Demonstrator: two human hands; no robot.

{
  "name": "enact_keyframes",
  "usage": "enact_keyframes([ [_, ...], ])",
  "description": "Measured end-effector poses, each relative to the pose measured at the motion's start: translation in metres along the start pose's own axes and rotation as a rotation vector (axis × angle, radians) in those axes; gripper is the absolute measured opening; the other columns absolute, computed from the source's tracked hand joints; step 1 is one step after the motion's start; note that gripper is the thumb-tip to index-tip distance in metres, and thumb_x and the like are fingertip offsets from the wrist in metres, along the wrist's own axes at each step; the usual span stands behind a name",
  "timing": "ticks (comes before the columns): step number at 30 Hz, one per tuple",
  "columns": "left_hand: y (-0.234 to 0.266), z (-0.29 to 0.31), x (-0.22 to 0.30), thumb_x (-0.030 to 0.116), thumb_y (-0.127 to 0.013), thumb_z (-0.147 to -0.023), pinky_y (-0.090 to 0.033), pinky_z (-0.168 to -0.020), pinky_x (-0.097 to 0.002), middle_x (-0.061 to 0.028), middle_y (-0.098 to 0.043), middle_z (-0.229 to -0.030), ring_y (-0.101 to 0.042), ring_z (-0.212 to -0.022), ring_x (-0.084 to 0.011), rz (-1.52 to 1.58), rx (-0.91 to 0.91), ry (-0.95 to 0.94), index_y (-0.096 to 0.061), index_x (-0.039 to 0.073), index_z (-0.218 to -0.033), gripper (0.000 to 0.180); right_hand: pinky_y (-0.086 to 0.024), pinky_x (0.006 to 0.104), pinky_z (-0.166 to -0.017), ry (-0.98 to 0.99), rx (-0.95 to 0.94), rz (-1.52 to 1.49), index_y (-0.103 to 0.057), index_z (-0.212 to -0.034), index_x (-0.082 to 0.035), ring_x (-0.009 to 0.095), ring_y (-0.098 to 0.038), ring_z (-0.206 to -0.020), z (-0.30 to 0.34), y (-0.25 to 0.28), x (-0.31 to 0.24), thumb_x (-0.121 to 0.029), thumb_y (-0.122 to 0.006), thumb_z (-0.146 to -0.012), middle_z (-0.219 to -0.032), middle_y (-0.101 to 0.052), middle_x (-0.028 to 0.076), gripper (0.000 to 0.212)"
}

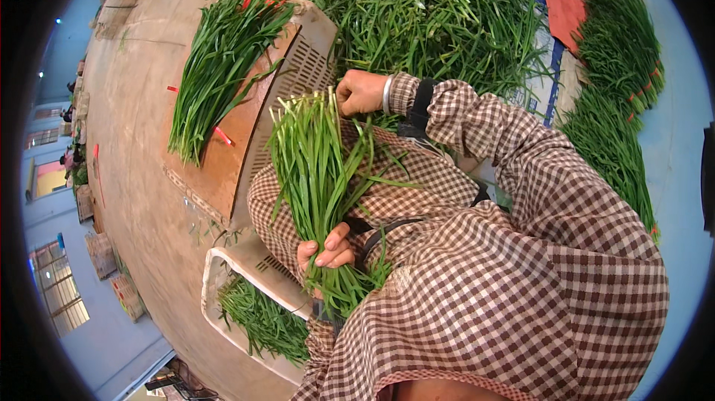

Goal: Sorting and bundling green chives into uniform bunches using a tape dispenser on a wooden board.

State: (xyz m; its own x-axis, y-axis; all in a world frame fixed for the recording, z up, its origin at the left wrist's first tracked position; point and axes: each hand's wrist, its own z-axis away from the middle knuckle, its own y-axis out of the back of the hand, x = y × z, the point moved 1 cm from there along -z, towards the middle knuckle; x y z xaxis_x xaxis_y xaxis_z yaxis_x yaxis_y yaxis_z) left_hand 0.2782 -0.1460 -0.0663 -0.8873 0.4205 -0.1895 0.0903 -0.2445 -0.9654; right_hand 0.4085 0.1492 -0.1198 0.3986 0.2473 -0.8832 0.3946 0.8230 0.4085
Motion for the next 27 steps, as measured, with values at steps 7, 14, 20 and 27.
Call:
enact_keyframes([
  [7, 0.0, 0.006, -0.007, 0.007, -0.049, -0.085, -0.042, -0.06, -0.0231, -0.0076, -0.046, -0.083, -0.05, -0.065, -0.0082, 0.104, -0.153, -0.06, -0.04, -0.003, -0.1, 0.02, -0.046, 0.0359, -0.05, -0.168, 0.448, 0.287, -0.051, -0.067, -0.006, 0.016, -0.045, -0.053, -0.013, 0.052, 0.033, -0.013, -0.047, -0.085, -0.062, -0.048, 0.005, 0.02],
  [14, 0.003, -0.002, -0.006, 0.01, -0.052, -0.085, -0.041, -0.059, -0.022, -0.0035, -0.049, -0.07, -0.045, -0.062, -0.0088, 0.125, -0.207, 0.031, -0.041, 0.003, -0.092, 0.015, -0.052, 0.0289, -0.057, -0.058, 0.204, -0.069, -0.061, -0.095, 0.007, 0.014, -0.057, -0.059, 0.058, 0.043, -0.001, -0.022, -0.064, -0.083, -0.075, -0.06, 0.011, 0.031],
  [20, 0.0, -0.003, -0.005, 0.014, -0.055, -0.086, -0.038, -0.058, -0.0214, -0.0005, -0.049, -0.067, -0.042, -0.062, -0.0086, 0.093, -0.187, 0.082, -0.041, 0.005, -0.092, 0.017, -0.053, 0.0337, -0.071, 0.071, 0.021, -0.207, -0.058, -0.105, 0.011, 0.023, -0.064, -0.073, 0.05, -0.027, -0.024, -0.02, -0.069, -0.079, -0.091, -0.066, 0.018, 0.042],
  [27, 0.003, -0.001, -0.008, 0.015, -0.055, -0.087, -0.038, -0.058, -0.0225, -0.0005, -0.049, -0.067, -0.042, -0.064, -0.0089, 0.09, -0.208, 0.095, -0.041, 0.006, -0.093, 0.018, -0.053, 0.0293, -0.061, 0.163, 0.206, -0.036, -0.069, -0.087, 0.001, 0.014, -0.062, -0.059, 0.036, 0.021, 0.001, -0.01, -0.063, -0.081, -0.073, -0.067, 0.009, 0.014],
])
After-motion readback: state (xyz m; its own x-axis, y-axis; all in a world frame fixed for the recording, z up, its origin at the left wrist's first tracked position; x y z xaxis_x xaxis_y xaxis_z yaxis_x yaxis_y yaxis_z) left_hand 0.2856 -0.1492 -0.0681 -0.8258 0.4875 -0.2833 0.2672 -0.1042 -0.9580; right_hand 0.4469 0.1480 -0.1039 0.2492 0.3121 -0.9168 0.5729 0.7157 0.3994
